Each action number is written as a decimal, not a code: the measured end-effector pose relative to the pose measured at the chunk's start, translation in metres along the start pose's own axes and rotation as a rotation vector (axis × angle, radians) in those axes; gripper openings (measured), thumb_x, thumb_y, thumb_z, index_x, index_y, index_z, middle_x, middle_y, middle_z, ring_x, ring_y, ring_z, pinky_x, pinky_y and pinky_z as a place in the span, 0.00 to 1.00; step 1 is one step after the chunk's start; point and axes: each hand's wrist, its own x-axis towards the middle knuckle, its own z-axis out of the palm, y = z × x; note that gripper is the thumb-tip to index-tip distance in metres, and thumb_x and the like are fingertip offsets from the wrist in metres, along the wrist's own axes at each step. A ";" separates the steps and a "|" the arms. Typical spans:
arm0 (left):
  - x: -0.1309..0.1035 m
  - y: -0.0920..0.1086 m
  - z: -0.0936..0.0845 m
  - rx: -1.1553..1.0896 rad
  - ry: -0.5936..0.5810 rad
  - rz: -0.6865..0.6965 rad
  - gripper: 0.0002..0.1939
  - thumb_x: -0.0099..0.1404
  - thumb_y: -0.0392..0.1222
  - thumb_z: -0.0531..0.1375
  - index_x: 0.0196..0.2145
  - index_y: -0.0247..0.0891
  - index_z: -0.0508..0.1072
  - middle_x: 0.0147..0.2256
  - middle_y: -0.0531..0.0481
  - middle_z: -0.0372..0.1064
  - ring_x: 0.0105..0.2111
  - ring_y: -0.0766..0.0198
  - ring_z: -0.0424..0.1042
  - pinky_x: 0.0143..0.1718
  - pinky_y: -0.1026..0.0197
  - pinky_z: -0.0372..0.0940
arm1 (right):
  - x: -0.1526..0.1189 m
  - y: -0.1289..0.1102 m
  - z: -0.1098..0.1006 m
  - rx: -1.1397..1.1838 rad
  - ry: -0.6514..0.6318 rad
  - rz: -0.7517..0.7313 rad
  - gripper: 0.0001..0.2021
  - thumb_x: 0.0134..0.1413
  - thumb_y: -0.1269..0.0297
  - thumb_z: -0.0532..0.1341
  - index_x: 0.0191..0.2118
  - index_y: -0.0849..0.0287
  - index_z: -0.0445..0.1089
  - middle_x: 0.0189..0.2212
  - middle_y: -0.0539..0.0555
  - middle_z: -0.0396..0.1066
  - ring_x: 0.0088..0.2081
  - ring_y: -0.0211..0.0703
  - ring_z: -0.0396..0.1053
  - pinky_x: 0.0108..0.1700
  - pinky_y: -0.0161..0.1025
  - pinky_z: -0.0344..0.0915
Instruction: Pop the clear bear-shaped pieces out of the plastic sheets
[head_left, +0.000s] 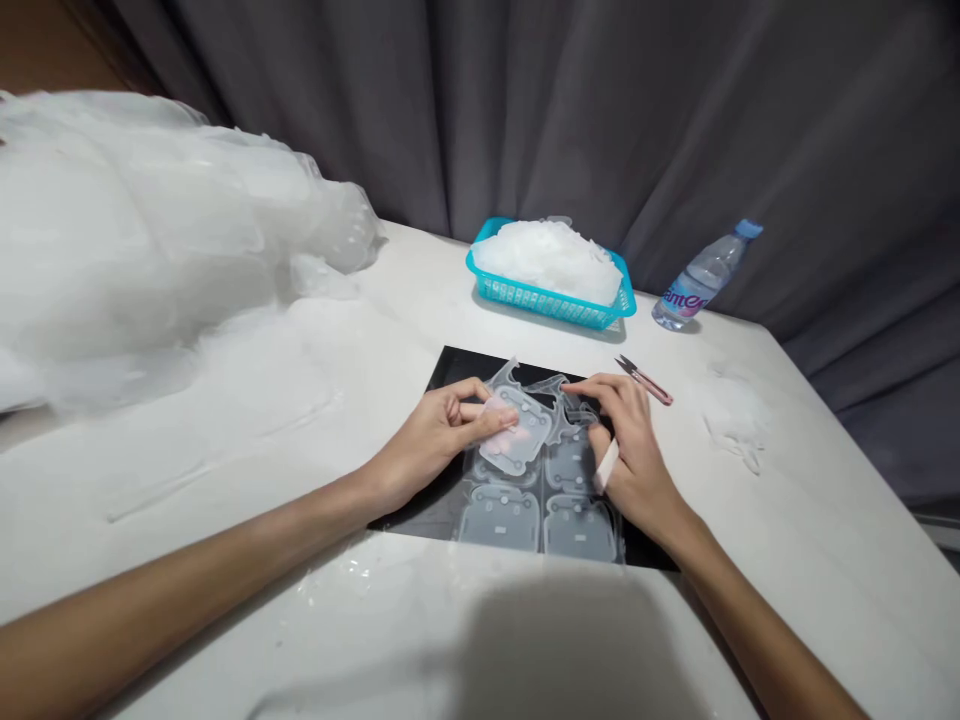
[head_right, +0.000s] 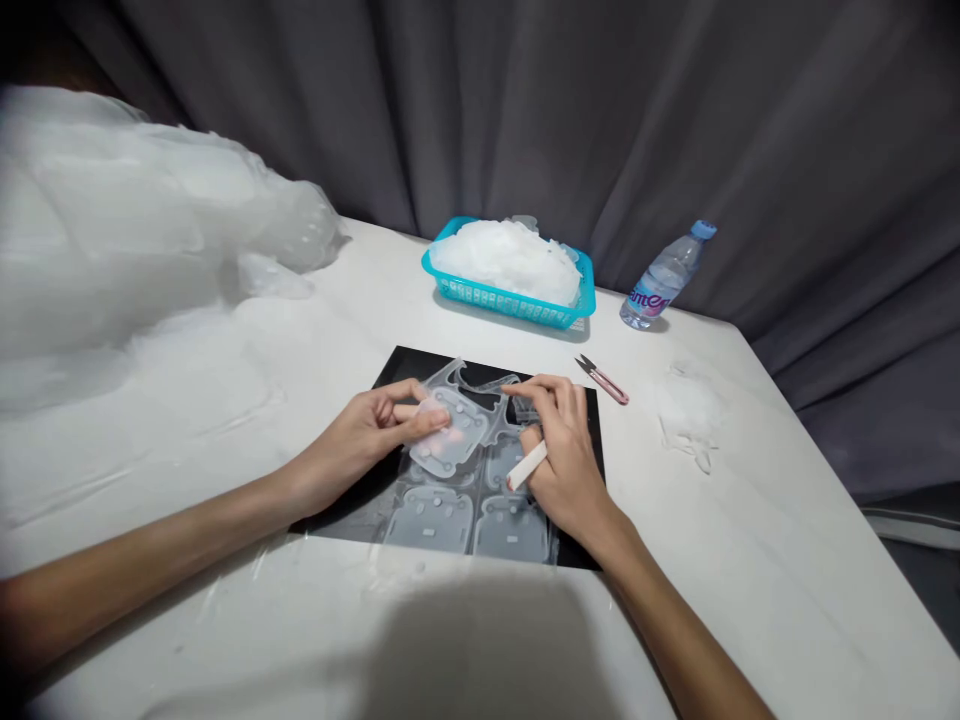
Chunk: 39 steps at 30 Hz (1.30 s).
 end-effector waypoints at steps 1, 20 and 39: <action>-0.001 -0.001 0.000 0.053 0.004 0.028 0.17 0.68 0.50 0.69 0.38 0.38 0.66 0.33 0.48 0.82 0.28 0.64 0.78 0.30 0.65 0.69 | 0.001 0.002 0.000 -0.052 0.014 -0.018 0.23 0.59 0.78 0.54 0.56 0.52 0.71 0.53 0.58 0.65 0.56 0.56 0.62 0.58 0.55 0.61; -0.008 -0.011 -0.003 0.519 -0.023 0.247 0.14 0.75 0.52 0.61 0.42 0.43 0.60 0.30 0.56 0.78 0.29 0.62 0.71 0.34 0.61 0.59 | 0.072 -0.039 -0.001 0.293 -0.602 0.062 0.09 0.63 0.61 0.65 0.33 0.59 0.78 0.29 0.49 0.74 0.31 0.38 0.63 0.35 0.37 0.57; -0.028 -0.012 0.006 0.709 -0.010 0.267 0.09 0.80 0.50 0.54 0.42 0.44 0.62 0.31 0.57 0.70 0.29 0.64 0.70 0.34 0.62 0.60 | 0.075 -0.013 0.022 0.160 -0.400 0.235 0.03 0.58 0.68 0.63 0.39 0.57 0.74 0.34 0.51 0.78 0.36 0.43 0.71 0.38 0.38 0.61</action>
